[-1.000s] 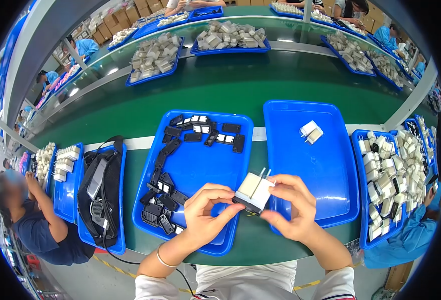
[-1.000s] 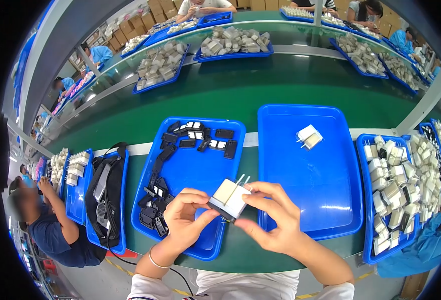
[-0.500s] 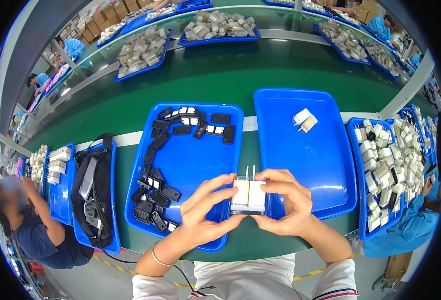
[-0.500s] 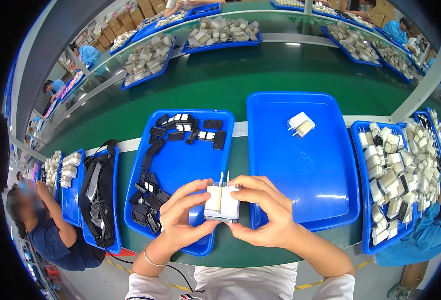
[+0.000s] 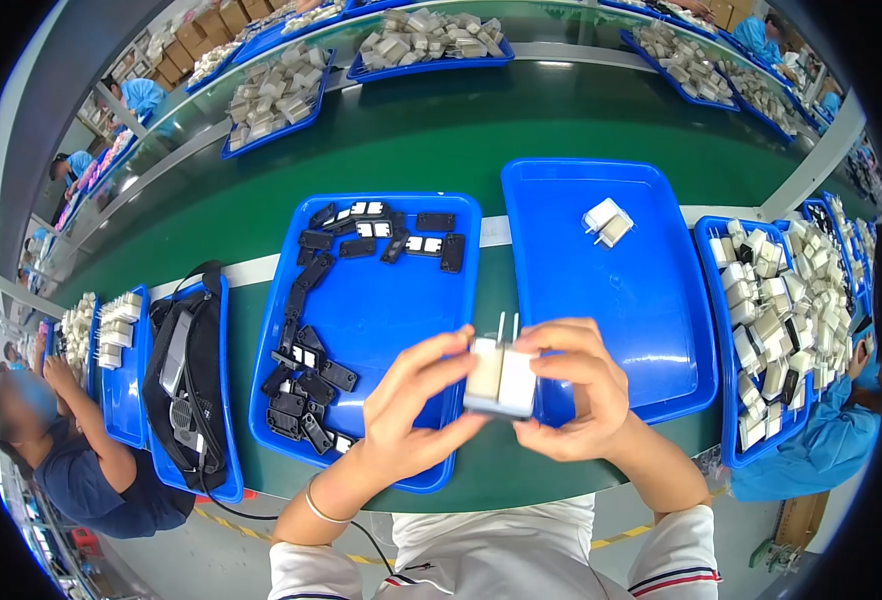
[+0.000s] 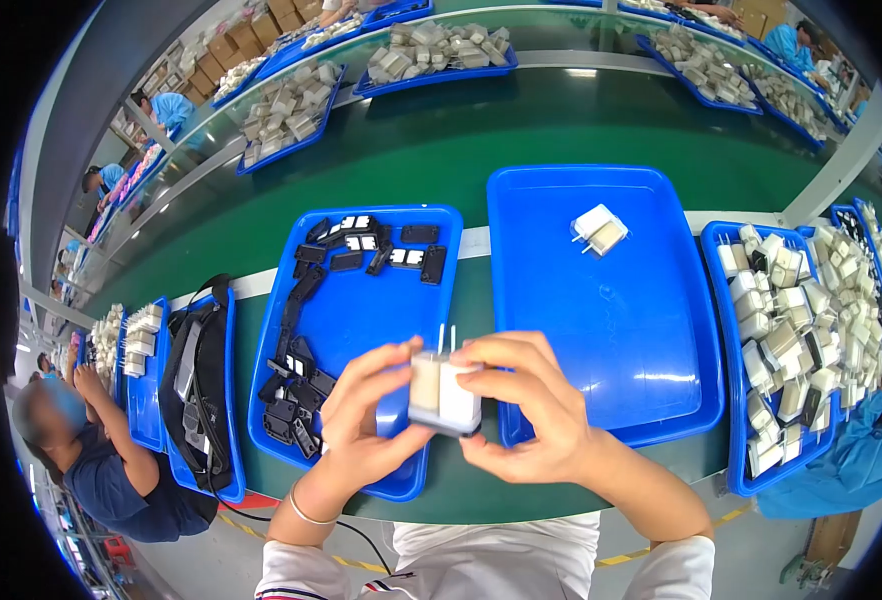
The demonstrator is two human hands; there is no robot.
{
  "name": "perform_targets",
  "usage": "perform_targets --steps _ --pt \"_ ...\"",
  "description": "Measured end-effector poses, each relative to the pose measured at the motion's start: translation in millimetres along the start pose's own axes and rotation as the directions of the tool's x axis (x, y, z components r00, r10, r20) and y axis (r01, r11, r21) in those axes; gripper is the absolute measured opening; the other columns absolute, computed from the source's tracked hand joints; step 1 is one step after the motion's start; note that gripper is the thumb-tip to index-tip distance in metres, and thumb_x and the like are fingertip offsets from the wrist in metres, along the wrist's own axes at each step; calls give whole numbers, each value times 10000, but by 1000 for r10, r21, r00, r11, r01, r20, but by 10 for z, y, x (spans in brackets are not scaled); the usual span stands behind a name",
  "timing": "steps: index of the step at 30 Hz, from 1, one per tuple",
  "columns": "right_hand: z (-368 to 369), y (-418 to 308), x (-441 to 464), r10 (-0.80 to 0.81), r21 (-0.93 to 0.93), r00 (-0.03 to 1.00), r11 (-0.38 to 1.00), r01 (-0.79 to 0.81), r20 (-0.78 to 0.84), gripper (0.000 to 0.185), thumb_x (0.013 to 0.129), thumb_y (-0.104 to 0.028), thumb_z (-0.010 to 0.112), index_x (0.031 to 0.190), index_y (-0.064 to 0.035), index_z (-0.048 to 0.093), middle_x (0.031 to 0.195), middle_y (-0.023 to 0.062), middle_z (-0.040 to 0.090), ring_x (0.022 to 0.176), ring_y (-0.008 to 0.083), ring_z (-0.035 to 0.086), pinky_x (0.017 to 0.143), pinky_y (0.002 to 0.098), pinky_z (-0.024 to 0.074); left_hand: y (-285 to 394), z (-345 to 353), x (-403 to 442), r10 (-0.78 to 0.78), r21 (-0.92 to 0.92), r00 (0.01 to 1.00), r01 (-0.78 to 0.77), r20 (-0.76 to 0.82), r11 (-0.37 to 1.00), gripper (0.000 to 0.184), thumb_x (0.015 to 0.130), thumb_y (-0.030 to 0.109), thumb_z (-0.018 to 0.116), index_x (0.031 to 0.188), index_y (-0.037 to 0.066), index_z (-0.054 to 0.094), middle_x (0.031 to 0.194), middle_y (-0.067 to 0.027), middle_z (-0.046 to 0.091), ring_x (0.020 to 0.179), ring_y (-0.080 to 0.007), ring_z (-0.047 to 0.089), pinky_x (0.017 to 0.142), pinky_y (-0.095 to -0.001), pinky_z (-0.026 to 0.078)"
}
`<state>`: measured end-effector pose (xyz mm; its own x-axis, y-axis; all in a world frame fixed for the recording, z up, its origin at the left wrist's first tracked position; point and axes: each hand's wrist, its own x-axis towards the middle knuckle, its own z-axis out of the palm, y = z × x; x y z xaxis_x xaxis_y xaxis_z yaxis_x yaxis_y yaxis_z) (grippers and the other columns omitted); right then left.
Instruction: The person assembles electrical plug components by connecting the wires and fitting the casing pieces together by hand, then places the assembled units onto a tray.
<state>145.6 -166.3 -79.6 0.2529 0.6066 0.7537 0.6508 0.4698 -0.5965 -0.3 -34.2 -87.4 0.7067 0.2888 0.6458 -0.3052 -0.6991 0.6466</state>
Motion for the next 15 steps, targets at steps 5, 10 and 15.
perform_targets --steps 5,10,15 --pt "68 35 -48 -107 -113 986 986 122 129 687 511 13 737 1130 -41 444 1264 237 438 995 372 533 819 433 445 48 25 -41 -408 -572 862 505 300 646 572 774 50 684 1253 -12 378 1217 -175 501 1124 -275 507 896 -370 460" --pt "132 -21 -56 -66 -41 997 997 68 47 723 550 -30 780 1173 -36 414 1238 235 464 1023 371 529 822 421 441 32 -40 -21 -441 -747 738 635 510 198 415 891 85 513 1259 9 338 1202 -216 498 1122 -303 509 897 -378 455" --pt "131 -9 -76 -7 20 999 1000 6 41 681 535 -7 773 1131 -24 443 1177 205 531 996 346 554 799 399 471 73 -9 -8 -439 -727 709 667 551 165 396 897 194 478 1237 38 350 1193 -247 480 1102 -406 503 913 -462 433"
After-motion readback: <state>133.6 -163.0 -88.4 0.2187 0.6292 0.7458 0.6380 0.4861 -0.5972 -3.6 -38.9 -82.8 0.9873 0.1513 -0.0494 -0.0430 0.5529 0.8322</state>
